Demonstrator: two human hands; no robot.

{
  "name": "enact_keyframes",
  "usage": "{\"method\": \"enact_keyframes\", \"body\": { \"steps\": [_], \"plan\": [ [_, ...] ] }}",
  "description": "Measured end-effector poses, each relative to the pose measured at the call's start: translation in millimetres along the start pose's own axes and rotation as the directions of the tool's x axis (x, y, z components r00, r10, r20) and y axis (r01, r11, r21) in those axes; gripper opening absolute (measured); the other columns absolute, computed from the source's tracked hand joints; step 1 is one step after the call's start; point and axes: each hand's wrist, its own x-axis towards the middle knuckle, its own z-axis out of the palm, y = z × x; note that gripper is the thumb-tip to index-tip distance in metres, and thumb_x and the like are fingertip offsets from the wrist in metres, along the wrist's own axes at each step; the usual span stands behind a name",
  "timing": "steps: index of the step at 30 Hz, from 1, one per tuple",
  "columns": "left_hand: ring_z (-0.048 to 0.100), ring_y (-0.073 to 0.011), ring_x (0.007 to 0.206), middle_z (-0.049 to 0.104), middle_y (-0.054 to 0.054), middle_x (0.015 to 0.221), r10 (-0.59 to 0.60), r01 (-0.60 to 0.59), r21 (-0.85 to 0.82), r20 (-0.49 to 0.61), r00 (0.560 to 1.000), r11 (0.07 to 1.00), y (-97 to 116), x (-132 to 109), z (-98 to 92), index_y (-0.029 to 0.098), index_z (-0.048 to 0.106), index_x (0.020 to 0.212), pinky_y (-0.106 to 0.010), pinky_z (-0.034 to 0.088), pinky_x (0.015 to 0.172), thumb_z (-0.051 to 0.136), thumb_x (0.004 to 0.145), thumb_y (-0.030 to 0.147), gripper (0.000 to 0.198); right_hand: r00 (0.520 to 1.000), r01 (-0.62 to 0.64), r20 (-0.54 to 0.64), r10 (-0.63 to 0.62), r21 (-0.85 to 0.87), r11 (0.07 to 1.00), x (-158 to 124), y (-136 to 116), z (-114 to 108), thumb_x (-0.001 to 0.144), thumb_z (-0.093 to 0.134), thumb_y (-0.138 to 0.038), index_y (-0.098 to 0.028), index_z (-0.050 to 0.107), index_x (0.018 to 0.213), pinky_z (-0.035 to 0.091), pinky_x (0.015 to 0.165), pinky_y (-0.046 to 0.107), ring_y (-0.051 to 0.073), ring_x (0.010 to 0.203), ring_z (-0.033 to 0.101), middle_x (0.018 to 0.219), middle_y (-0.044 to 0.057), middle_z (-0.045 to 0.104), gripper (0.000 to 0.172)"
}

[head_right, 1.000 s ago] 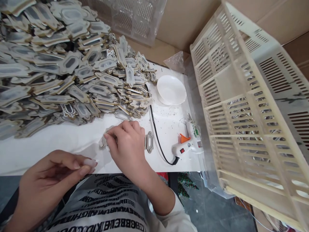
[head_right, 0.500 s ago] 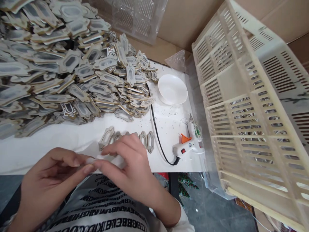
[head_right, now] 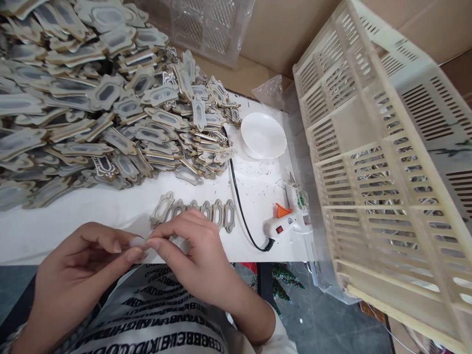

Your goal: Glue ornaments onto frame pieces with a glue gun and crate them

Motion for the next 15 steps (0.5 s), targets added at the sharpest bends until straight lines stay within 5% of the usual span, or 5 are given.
{"method": "enact_keyframes", "body": {
  "steps": [10,13,15],
  "plan": [
    [0.075,-0.0150,0.068,0.075,0.003,0.074,-0.028,0.030,0.056,-0.041,0.999,0.998,2,-2,1.1,0.024,0.058,0.071,-0.018,0.063,0.065,0.080,0.082,0.031,0.026,0.998,0.010,-0.057,-0.017,-0.108,0.994,2,-1,-9,0.098,0.061,-0.020,-0.024,0.064,0.083,0.045,0.072,0.032,0.016,0.078,0.060,0.078,-0.002,0.067,0.016],
    [0.076,-0.0133,0.071,0.077,0.005,0.078,0.099,-0.099,0.176,0.008,0.995,0.979,0,-4,-5.1,0.026,0.063,0.081,-0.015,0.062,0.069,0.075,0.085,0.023,0.013,0.995,0.008,-0.090,-0.034,-0.272,0.962,4,2,-19,0.099,0.061,-0.019,-0.024,0.065,0.086,0.045,0.075,0.034,0.019,0.083,0.058,0.082,0.000,0.065,0.014],
    [0.076,-0.0112,0.072,0.079,0.007,0.083,0.199,-0.237,0.321,0.147,0.969,0.917,-1,-4,-9.8,0.029,0.069,0.092,-0.013,0.061,0.073,0.070,0.088,0.020,0.010,0.997,0.017,-0.059,-0.045,-0.404,0.915,6,4,-23,0.098,0.063,-0.018,-0.023,0.067,0.089,0.045,0.079,0.036,0.020,0.087,0.057,0.085,0.001,0.065,0.011]
  ]
}}
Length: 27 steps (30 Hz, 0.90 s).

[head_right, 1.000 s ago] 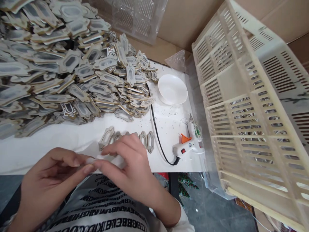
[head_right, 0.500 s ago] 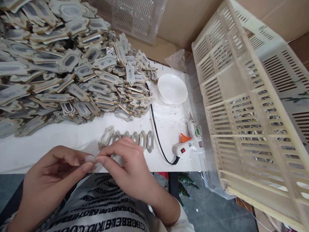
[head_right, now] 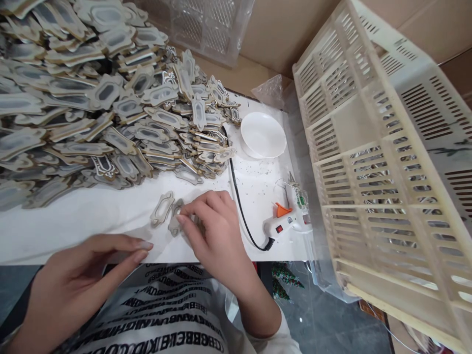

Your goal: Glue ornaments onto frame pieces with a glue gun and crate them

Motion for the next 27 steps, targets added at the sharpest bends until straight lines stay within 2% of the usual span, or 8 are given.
{"method": "enact_keyframes", "body": {
  "steps": [3,6,10,14,18,22,27],
  "plan": [
    [0.076,-0.0117,0.076,0.080,0.005,0.090,0.154,-0.177,0.139,0.163,0.975,0.974,-1,1,-3.1,0.030,0.072,0.103,-0.017,0.061,0.083,0.063,0.091,0.015,0.022,0.997,0.022,0.075,-0.013,-0.130,0.991,3,3,0,0.098,0.064,-0.020,-0.020,0.070,0.091,0.045,0.081,0.038,0.022,0.090,0.055,0.089,0.004,0.064,0.009],
    [0.075,-0.0131,0.072,0.080,0.005,0.088,0.238,-0.267,0.121,0.211,0.948,0.956,0,3,-0.6,0.031,0.071,0.108,-0.025,0.060,0.094,0.058,0.091,0.009,0.031,0.992,0.025,0.123,0.000,-0.204,0.979,5,3,3,0.098,0.065,-0.021,-0.020,0.071,0.090,0.045,0.081,0.039,0.024,0.093,0.055,0.092,0.006,0.065,0.010],
    [0.074,-0.0135,0.073,0.080,0.005,0.090,0.225,-0.252,0.087,0.245,0.943,0.964,-1,4,3.1,0.034,0.071,0.111,-0.027,0.059,0.096,0.055,0.090,0.006,0.038,0.992,0.024,0.123,0.008,-0.259,0.965,8,4,7,0.097,0.067,-0.021,-0.021,0.072,0.090,0.043,0.079,0.039,0.025,0.092,0.054,0.091,0.006,0.065,0.009],
    [0.074,-0.0135,0.072,0.079,0.006,0.089,0.246,-0.265,0.055,0.227,0.942,0.963,-3,4,1.8,0.035,0.070,0.112,-0.027,0.060,0.092,0.057,0.089,0.006,0.039,0.994,0.036,0.113,-0.003,-0.296,0.955,8,7,10,0.094,0.071,-0.025,-0.022,0.073,0.091,0.043,0.078,0.039,0.025,0.090,0.053,0.089,0.005,0.064,0.005],
    [0.073,-0.0135,0.071,0.079,0.005,0.088,0.247,-0.263,0.047,0.219,0.944,0.964,-2,6,0.7,0.032,0.070,0.110,-0.027,0.060,0.091,0.058,0.090,0.006,0.036,0.997,0.071,0.051,-0.056,-0.348,0.935,6,10,13,0.090,0.077,-0.030,-0.020,0.073,0.094,0.043,0.074,0.038,0.024,0.084,0.051,0.086,0.006,0.062,0.012],
    [0.072,-0.0125,0.070,0.078,0.006,0.085,0.273,-0.290,0.057,0.204,0.940,0.955,1,8,-0.9,0.030,0.069,0.105,-0.023,0.060,0.084,0.058,0.089,0.004,0.032,0.994,0.105,0.006,-0.108,-0.303,0.947,4,7,13,0.096,0.069,-0.027,-0.018,0.073,0.097,0.044,0.074,0.036,0.023,0.083,0.051,0.086,0.006,0.061,0.010],
    [0.073,-0.0130,0.081,0.077,0.005,0.090,0.241,-0.272,0.118,0.225,0.944,0.955,-1,5,-6.7,0.030,0.069,0.109,-0.020,0.059,0.083,0.059,0.092,0.010,0.028,0.971,0.234,0.115,-0.209,-0.303,0.924,1,-1,16,0.100,0.058,-0.023,-0.022,0.076,0.103,0.042,0.079,0.039,0.025,0.092,0.051,0.097,0.008,0.064,0.018]
  ]
}}
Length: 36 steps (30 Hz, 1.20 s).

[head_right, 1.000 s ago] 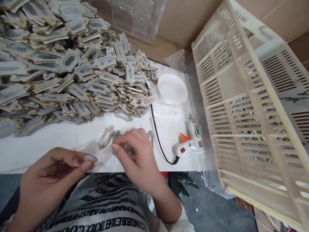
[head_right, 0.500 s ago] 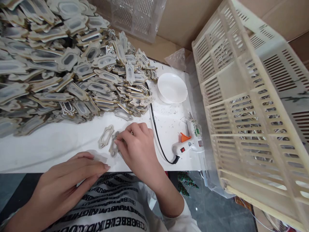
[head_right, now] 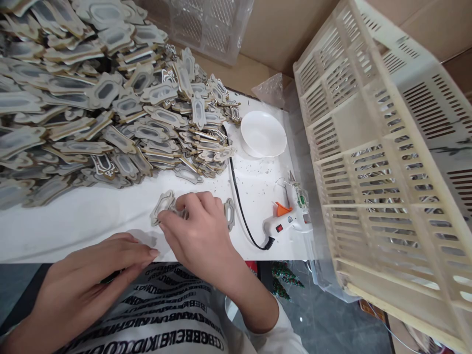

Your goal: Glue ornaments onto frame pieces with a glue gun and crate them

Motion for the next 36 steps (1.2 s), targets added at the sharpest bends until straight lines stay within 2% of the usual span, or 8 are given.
{"method": "enact_keyframes", "body": {
  "steps": [5,8,14,17,22,27,31,36],
  "plan": [
    [0.072,-0.0117,0.083,0.076,0.005,0.090,-0.001,0.001,0.025,0.008,1.000,1.000,-2,-6,-2.6,0.029,0.068,0.109,-0.017,0.058,0.081,0.058,0.093,0.011,0.025,0.998,0.037,0.049,-0.036,-0.027,0.999,1,-2,7,0.097,0.061,-0.018,-0.023,0.078,0.108,0.041,0.081,0.040,0.026,0.096,0.049,0.105,0.008,0.066,0.020],
    [0.072,-0.0097,0.083,0.075,0.005,0.090,0.004,-0.004,0.025,0.002,1.000,1.000,-2,-7,-3.2,0.027,0.068,0.108,-0.015,0.057,0.083,0.058,0.096,0.012,0.021,0.999,0.030,0.018,-0.030,-0.029,0.999,0,-2,8,0.100,0.060,-0.021,-0.022,0.077,0.110,0.041,0.081,0.039,0.026,0.095,0.049,0.104,0.008,0.065,0.020],
    [0.072,-0.0083,0.078,0.075,0.006,0.086,-0.039,0.039,0.003,-0.028,0.999,0.999,1,-4,-3.5,0.026,0.068,0.102,-0.013,0.057,0.076,0.058,0.097,0.015,0.015,0.999,-0.016,-0.050,0.014,-0.050,0.999,-2,4,5,0.101,0.057,-0.025,-0.019,0.076,0.111,0.043,0.081,0.039,0.025,0.093,0.049,0.101,0.009,0.063,0.021],
    [0.073,-0.0089,0.079,0.076,0.006,0.089,-0.073,0.073,0.004,-0.053,0.996,0.997,0,-6,-2.7,0.028,0.068,0.103,-0.013,0.059,0.078,0.061,0.096,0.019,0.013,0.996,-0.027,-0.084,0.024,-0.033,0.999,-6,7,3,0.099,0.056,-0.016,-0.019,0.076,0.107,0.043,0.079,0.038,0.024,0.091,0.049,0.097,0.008,0.062,0.022],
    [0.074,-0.0093,0.081,0.077,0.007,0.094,-0.110,0.111,0.006,-0.059,0.992,0.994,-4,-15,0.0,0.031,0.067,0.106,-0.015,0.060,0.080,0.063,0.096,0.021,0.015,0.997,-0.010,-0.075,0.007,-0.043,0.999,-14,9,3,0.092,0.053,0.000,-0.022,0.077,0.104,0.041,0.075,0.036,0.024,0.089,0.047,0.094,0.007,0.062,0.035],
    [0.074,-0.0088,0.082,0.077,0.008,0.094,-0.148,0.148,-0.007,-0.088,0.985,0.989,-5,-16,3.7,0.033,0.068,0.107,-0.015,0.060,0.084,0.065,0.095,0.024,0.015,0.995,-0.028,-0.100,0.024,-0.041,0.999,-16,9,3,0.093,0.053,-0.002,-0.022,0.077,0.109,0.043,0.075,0.036,0.023,0.087,0.047,0.093,0.007,0.060,0.035],
    [0.074,-0.0096,0.079,0.077,0.008,0.093,-0.167,0.164,-0.035,-0.091,0.982,0.986,-3,-13,5.7,0.033,0.069,0.105,-0.016,0.061,0.080,0.066,0.094,0.024,0.015,0.998,0.003,-0.057,-0.007,-0.079,0.997,-18,9,4,0.090,0.055,0.001,-0.027,0.075,0.119,0.043,0.078,0.037,0.024,0.090,0.047,0.099,0.007,0.062,0.045],
    [0.074,-0.0080,0.080,0.077,0.009,0.094,-0.171,0.170,-0.027,-0.096,0.981,0.985,-3,-13,6.7,0.033,0.069,0.104,-0.014,0.060,0.084,0.066,0.095,0.026,0.012,0.993,-0.005,-0.116,-0.005,-0.080,0.997,-20,10,3,0.094,0.052,-0.002,-0.023,0.076,0.115,0.045,0.076,0.037,0.023,0.088,0.048,0.097,0.008,0.063,0.038]
  ]
}}
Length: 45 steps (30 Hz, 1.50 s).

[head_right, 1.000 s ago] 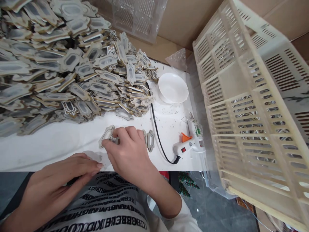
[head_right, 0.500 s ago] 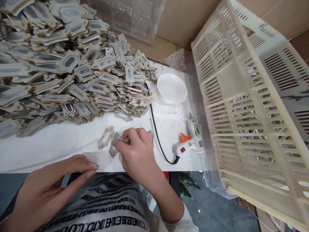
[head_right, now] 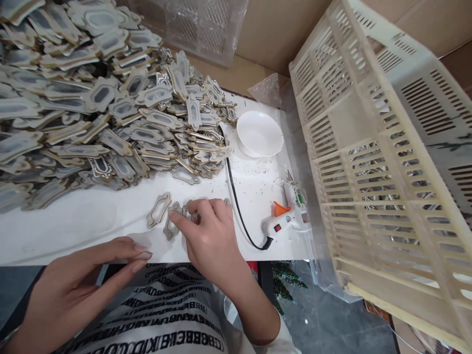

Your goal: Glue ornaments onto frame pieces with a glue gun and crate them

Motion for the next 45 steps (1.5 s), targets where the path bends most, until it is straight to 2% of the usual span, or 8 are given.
{"method": "enact_keyframes", "body": {
  "steps": [5,9,11,15,20,27,36,45],
  "plan": [
    [0.075,-0.0076,0.074,0.078,0.010,0.088,-0.095,0.092,-0.049,-0.065,0.993,0.995,1,-1,2.0,0.033,0.070,0.101,-0.009,0.060,0.077,0.071,0.091,0.029,0.012,0.996,-0.038,-0.076,0.043,0.064,0.997,-1,-4,-7,0.097,0.051,-0.004,-0.018,0.075,0.116,0.047,0.077,0.036,0.022,0.086,0.049,0.095,0.008,0.063,0.034],
    [0.075,-0.0058,0.072,0.076,0.011,0.086,-0.186,0.159,-0.270,-0.077,0.979,0.950,10,5,8.9,0.034,0.068,0.102,-0.006,0.058,0.075,0.073,0.086,0.020,0.022,0.988,-0.095,-0.079,0.133,0.373,0.923,-1,-14,-10,0.100,0.062,-0.018,-0.018,0.073,0.103,0.047,0.076,0.031,0.017,0.085,0.056,0.088,0.003,0.066,0.012],
    [0.075,-0.0048,0.071,0.075,0.013,0.084,-0.203,0.163,-0.356,-0.078,0.976,0.920,14,9,13.0,0.034,0.066,0.101,-0.004,0.057,0.073,0.074,0.084,0.015,0.027,0.987,-0.090,-0.068,0.143,0.507,0.857,0,-19,-9,0.099,0.068,-0.028,-0.018,0.069,0.092,0.047,0.075,0.029,0.015,0.081,0.058,0.082,0.000,0.067,0.012],
    [0.077,-0.0069,0.073,0.077,0.013,0.082,-0.220,0.192,-0.485,0.000,0.976,0.853,19,17,17.2,0.034,0.066,0.099,-0.006,0.058,0.072,0.076,0.080,0.011,0.032,0.985,-0.111,-0.041,0.169,0.599,0.793,1,-22,-4,0.099,0.069,-0.032,-0.019,0.063,0.078,0.045,0.070,0.026,0.012,0.072,0.056,0.072,-0.003,0.065,0.025],
    [0.077,-0.0125,0.063,0.079,0.010,0.076,-0.269,0.286,-0.596,0.119,0.956,0.751,23,25,14.9,0.031,0.064,0.094,-0.012,0.062,0.062,0.078,0.084,0.021,0.020,0.977,-0.141,-0.040,0.210,0.619,0.773,-2,-20,-5,0.100,0.066,-0.027,-0.020,0.066,0.081,0.047,0.067,0.027,0.013,0.072,0.060,0.075,-0.002,0.068,0.020],
    [0.076,-0.0127,0.064,0.076,0.009,0.074,-0.353,0.308,-0.504,0.008,0.936,0.807,18,16,16.6,0.028,0.060,0.093,-0.014,0.063,0.062,0.075,0.085,0.021,0.019,0.975,-0.168,-0.003,0.221,0.638,0.751,-4,-19,-8,0.099,0.066,-0.026,-0.021,0.068,0.083,0.049,0.065,0.027,0.013,0.069,0.063,0.075,-0.002,0.071,0.017],
    [0.074,-0.0089,0.063,0.072,0.010,0.072,-0.332,0.269,-0.494,-0.043,0.942,0.827,25,22,20.3,0.029,0.060,0.090,-0.009,0.060,0.061,0.076,0.084,0.021,0.018,0.968,-0.189,-0.007,0.252,0.642,0.743,-5,-17,-10,0.097,0.066,-0.023,-0.022,0.067,0.085,0.048,0.067,0.028,0.013,0.074,0.064,0.079,-0.002,0.071,0.013],
    [0.075,-0.0126,0.062,0.076,0.007,0.077,-0.359,0.320,-0.486,0.013,0.933,0.813,21,18,18.4,0.027,0.058,0.090,-0.015,0.063,0.059,0.075,0.089,0.032,0.018,0.952,-0.231,0.013,0.306,0.688,0.688,-5,-8,-14,0.094,0.065,-0.017,-0.023,0.065,0.081,0.046,0.064,0.027,0.013,0.070,0.060,0.074,-0.004,0.068,0.015]
  ]
}}
